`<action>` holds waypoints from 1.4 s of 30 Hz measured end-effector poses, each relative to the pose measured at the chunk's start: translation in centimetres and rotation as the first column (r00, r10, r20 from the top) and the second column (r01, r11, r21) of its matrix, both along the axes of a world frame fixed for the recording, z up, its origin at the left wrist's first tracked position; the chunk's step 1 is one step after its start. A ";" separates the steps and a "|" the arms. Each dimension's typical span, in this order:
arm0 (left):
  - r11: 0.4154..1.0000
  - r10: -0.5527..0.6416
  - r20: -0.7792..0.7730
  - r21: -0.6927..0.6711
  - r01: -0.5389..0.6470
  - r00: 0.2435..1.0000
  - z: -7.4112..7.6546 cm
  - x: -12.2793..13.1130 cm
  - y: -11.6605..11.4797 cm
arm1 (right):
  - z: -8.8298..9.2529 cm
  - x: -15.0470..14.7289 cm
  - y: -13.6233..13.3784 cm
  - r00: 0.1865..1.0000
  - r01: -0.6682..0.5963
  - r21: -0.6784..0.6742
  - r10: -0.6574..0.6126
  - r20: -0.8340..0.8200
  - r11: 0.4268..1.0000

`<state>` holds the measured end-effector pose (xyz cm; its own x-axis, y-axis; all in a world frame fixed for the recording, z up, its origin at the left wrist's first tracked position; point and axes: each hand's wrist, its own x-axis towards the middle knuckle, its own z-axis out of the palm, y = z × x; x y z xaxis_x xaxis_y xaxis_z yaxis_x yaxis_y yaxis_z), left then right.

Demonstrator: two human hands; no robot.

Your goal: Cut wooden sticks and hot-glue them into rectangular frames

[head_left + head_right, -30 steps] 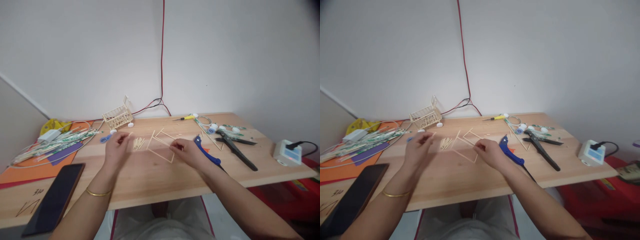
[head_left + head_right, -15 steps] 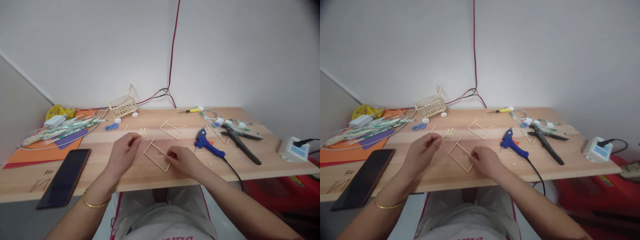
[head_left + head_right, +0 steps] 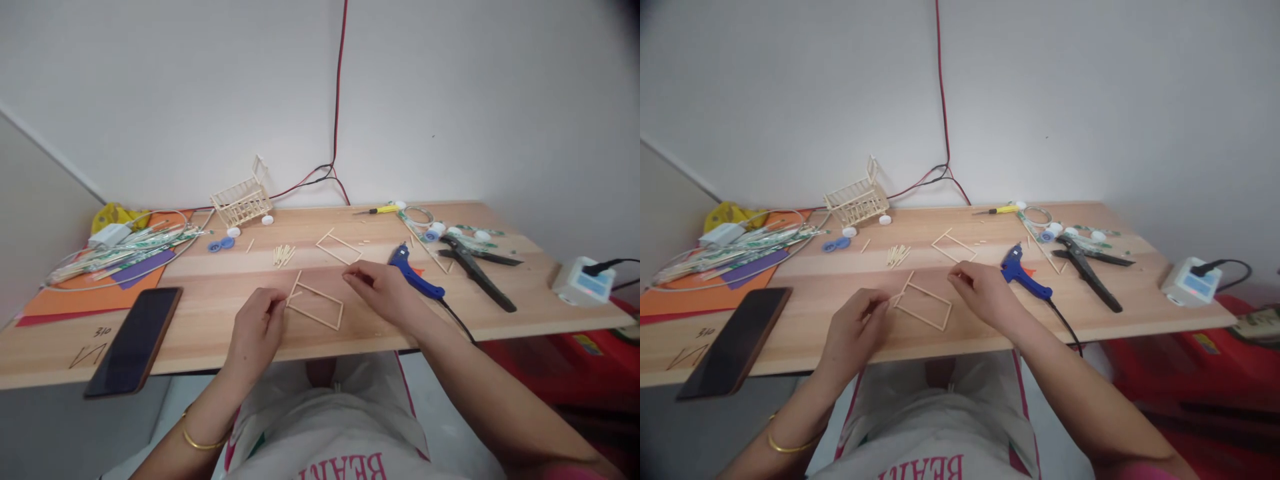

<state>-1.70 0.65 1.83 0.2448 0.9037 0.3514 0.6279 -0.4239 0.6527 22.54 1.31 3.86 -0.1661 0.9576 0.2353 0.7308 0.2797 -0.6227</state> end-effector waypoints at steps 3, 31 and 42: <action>1.000 -0.001 0.032 0.020 0.000 0.999 0.0 0.8 -0.5 | 0.5 -0.9 -0.4 0.993 -0.092 0.037 0.095 -0.076 0.995; 0.998 -0.055 -0.129 0.026 0.059 0.990 -1.6 -0.1 0.3 | -1.5 -3.7 6.1 0.726 -0.648 0.039 0.602 0.333 0.760; 0.996 -0.090 -0.211 -0.038 0.084 0.973 -1.6 0.3 0.8 | -2.5 -3.8 6.8 0.712 -0.662 0.021 0.620 0.331 0.749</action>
